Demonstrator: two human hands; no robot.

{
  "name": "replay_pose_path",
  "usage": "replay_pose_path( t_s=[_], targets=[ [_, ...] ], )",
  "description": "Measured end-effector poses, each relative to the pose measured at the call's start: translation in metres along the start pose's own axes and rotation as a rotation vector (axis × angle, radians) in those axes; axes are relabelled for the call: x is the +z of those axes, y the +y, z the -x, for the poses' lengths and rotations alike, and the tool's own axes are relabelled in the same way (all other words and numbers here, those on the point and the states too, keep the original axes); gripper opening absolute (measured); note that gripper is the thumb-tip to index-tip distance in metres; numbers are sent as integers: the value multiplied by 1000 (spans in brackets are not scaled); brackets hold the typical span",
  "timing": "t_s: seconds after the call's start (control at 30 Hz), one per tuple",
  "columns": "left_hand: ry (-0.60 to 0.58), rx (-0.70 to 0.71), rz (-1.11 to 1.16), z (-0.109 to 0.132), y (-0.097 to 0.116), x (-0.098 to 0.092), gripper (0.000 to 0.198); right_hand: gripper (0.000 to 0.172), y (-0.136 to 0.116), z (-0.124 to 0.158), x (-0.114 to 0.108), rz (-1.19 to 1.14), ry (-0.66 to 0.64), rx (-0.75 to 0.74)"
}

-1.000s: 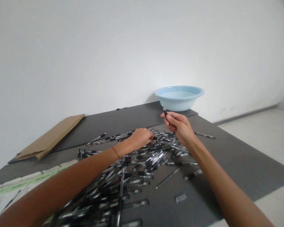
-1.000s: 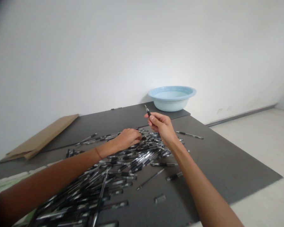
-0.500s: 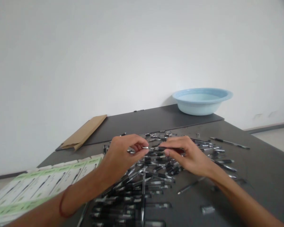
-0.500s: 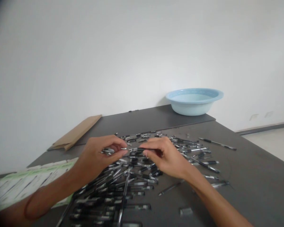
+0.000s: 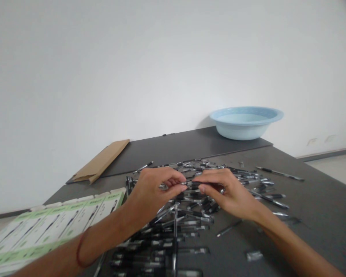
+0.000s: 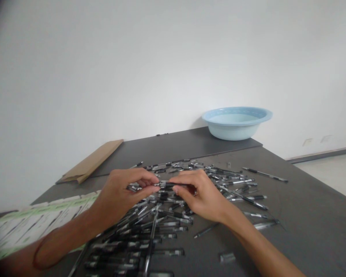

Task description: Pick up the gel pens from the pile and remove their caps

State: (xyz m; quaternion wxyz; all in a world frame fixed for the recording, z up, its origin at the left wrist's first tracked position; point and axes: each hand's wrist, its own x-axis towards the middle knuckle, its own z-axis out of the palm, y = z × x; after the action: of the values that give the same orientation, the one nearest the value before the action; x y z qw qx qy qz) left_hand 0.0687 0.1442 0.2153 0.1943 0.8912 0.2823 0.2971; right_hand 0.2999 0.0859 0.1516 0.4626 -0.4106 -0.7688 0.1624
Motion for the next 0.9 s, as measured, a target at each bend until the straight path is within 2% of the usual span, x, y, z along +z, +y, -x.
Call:
replay_pose_path(
  t_s=[0.3,0.47,0.6,0.73,0.8,0.83,0.9],
  targets=[
    [-91,99,-150,-1,-6,1,2,25,0,2,0,61,-18,-12],
    [-113,122,-222,-3,-8,8,5,28,3,4,5,132,-38,-55],
    [-74,17,-122,-3,-7,15,7,28,4,3,7,128,-24,-60],
    [-48,-175,85,1,-7,13,38,28,4,3,6,133,-16,-55],
    [-35,-180,58,4,-8,10,31,28,5,4,7,149,-17,-60],
    [-32,-151,20,4,-9,9,23,28,6,5,7,157,-14,-64],
    [-34,-72,-59,5,-11,9,24,28,7,6,9,173,-9,-74]
  ],
)
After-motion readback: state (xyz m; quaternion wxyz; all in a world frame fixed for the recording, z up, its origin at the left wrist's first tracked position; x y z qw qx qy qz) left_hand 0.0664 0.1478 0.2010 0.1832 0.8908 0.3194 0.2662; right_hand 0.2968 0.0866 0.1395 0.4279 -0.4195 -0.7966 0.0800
